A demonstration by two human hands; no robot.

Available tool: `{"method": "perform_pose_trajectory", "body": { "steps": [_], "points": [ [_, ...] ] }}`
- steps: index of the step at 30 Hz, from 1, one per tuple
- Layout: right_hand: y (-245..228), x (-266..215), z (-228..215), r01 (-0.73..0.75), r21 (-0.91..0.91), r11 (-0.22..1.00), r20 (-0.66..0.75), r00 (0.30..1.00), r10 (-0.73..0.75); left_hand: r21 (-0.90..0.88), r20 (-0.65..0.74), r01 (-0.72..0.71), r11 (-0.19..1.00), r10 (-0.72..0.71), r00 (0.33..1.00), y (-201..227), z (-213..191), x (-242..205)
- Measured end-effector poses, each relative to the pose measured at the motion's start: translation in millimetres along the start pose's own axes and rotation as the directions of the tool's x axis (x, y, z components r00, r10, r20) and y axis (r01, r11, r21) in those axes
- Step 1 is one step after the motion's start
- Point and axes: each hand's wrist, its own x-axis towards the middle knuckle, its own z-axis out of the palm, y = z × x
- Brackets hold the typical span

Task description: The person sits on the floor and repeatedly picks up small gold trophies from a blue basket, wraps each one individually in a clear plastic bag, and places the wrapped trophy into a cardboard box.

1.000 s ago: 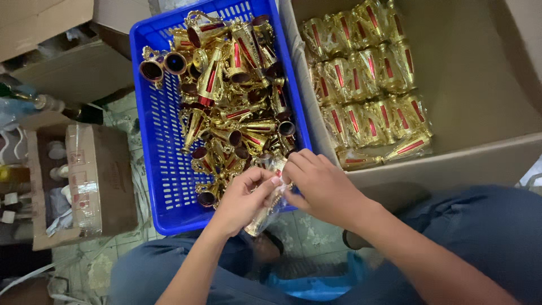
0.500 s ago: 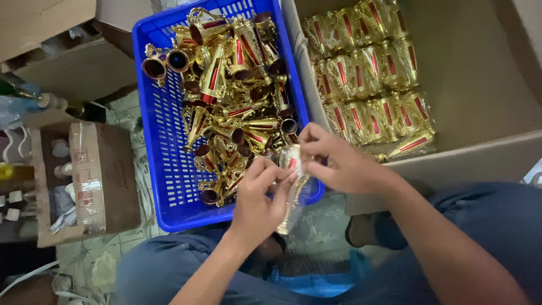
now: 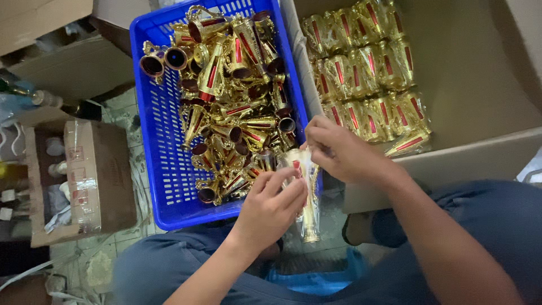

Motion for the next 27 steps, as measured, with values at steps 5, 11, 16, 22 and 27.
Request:
{"method": "perform_pose_trajectory", "body": {
  "steps": [5,11,16,22,27],
  "points": [
    [19,-3,8,-0.047,-0.095,0.994,0.016,0.999,0.049,-0.034,0.03,-0.019,0.999,0.02,0.999,8,10,-7],
    [2,-3,9,-0.163,0.077,0.984,-0.009,0.986,0.164,-0.056,0.115,0.102,0.993,-0.095,0.989,9,1,-6],
    [-5,-1,13,-0.162,0.211,0.964,-0.102,0.977,0.186,-0.11,0.107,0.303,0.946,-0.292,0.95,-4,13,-23],
    [-5,-1,19,0.156,0.342,0.927,-0.421,0.907,0.003,-0.448,0.03,0.573,0.686,-0.629,0.777,-8,-8,2],
    [-13,-5,22,0.257,0.519,0.816,-0.454,0.891,0.008,-0.587,0.786,0.604,-0.539,-0.558,0.266,-11,-8,8]
  ]
}}
